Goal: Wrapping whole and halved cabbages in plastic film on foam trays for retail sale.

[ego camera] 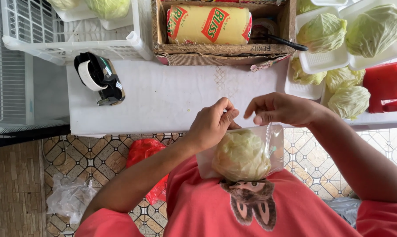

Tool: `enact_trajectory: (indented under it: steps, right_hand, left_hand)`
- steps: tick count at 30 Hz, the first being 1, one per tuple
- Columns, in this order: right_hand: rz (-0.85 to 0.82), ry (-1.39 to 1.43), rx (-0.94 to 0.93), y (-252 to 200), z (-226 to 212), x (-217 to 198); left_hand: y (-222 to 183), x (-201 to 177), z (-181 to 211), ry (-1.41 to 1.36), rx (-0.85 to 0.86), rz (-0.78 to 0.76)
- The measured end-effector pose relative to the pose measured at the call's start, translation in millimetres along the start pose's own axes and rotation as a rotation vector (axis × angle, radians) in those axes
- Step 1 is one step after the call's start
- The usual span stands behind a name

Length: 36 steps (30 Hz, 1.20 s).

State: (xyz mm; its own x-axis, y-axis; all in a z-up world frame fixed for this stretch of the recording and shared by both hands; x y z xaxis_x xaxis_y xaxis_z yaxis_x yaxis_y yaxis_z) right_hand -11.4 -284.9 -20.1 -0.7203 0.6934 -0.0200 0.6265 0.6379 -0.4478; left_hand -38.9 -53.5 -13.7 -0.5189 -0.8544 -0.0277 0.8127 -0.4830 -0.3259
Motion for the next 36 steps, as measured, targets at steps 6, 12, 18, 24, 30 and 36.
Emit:
enact_trajectory:
  steps: [6, 12, 18, 24, 30, 36]
  right_hand:
    - [0.128, -0.003, 0.052, 7.6, 46.4, 1.9]
    - [0.346, 0.035, 0.135, 8.4, 23.7, 22.2]
    - [0.293, 0.005, 0.182, 6.3, 38.4, 26.5]
    - [0.347, -0.029, 0.129, -1.2, 41.9, 25.8]
    - [0.365, -0.01, 0.095, -7.2, 46.3, 26.3]
    - [0.377, -0.014, 0.061, -7.9, 62.0, 23.7]
  left_hand:
    - [-2.1, -3.0, 2.7, -0.003, -0.03, -0.001]
    - [-4.5, -4.9, 6.0, -0.017, -0.044, -0.012]
    - [24.8, -13.4, -30.2, -0.323, -0.172, -0.182]
    - [24.8, -32.5, -14.2, -0.429, -0.171, -0.46]
    - [26.3, -52.0, -14.2, -0.296, -0.093, -0.625]
    - [16.9, -42.3, -6.7, -0.305, 0.135, -0.527]
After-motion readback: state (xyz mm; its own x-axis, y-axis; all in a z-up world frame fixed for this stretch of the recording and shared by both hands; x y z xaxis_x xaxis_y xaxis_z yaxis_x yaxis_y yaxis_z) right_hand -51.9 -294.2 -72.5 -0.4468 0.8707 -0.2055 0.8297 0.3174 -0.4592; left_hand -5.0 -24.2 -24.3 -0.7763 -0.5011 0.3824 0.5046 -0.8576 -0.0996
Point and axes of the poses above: each hand's wrist, its own y-axis towards the middle knuckle, its own x-axis out of the palm, z = x × y, the point moved 2 cm from there along y, towards the middle knuckle, and after that the axes turned 12 degrees about -y, right-handed, at the moved point
